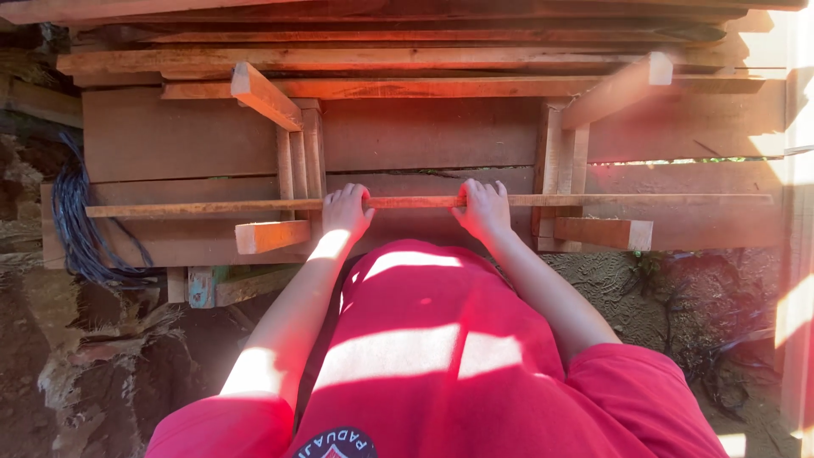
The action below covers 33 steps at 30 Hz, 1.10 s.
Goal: Sorting and arranging thin strips of wood onto a wooden bench in a workshop setting.
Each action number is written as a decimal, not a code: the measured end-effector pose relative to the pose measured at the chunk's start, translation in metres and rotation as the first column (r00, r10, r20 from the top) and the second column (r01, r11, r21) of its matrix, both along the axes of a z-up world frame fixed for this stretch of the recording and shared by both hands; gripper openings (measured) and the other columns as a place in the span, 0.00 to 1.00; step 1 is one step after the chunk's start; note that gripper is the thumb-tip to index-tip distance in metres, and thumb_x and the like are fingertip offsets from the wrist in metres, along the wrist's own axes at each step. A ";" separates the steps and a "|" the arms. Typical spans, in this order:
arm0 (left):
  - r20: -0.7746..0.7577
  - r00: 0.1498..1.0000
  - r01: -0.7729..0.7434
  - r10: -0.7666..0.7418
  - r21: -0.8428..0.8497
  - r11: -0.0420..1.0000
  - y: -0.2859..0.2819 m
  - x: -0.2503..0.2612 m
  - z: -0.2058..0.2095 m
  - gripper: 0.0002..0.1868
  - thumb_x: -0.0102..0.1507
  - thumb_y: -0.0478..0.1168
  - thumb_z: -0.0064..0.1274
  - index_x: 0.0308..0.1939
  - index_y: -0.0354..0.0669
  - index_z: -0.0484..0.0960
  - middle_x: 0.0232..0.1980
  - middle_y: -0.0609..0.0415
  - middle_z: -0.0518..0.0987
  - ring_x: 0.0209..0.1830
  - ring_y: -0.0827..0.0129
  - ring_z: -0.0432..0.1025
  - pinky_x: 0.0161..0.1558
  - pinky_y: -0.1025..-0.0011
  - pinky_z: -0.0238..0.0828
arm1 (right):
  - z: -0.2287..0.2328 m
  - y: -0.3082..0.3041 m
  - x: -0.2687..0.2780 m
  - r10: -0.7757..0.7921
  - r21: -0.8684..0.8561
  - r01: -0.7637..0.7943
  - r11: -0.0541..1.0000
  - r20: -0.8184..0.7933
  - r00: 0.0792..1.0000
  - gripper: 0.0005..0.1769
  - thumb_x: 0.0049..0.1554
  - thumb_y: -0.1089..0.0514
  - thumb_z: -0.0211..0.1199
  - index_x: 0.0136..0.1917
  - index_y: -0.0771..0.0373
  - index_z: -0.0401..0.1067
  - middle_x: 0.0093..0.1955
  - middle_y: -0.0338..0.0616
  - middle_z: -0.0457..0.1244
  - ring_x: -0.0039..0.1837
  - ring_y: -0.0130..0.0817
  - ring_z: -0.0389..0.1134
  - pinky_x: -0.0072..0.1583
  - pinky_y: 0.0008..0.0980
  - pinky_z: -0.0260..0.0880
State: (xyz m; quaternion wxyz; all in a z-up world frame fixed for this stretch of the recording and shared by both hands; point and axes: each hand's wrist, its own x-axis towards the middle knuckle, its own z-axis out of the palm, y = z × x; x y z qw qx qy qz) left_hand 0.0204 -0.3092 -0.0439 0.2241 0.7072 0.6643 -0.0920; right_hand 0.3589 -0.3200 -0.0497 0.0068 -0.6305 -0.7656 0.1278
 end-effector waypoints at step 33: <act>-0.020 0.998 0.053 -0.058 -0.225 0.973 0.001 0.004 0.016 0.28 0.63 0.67 0.48 0.61 0.62 0.81 0.58 0.60 0.82 0.63 0.60 0.72 0.66 0.57 0.63 | 0.035 0.015 -0.001 -0.041 -0.622 0.006 0.783 -0.043 0.998 0.39 0.57 0.22 0.51 0.72 0.43 0.71 0.67 0.40 0.68 0.71 0.44 0.66 0.75 0.46 0.54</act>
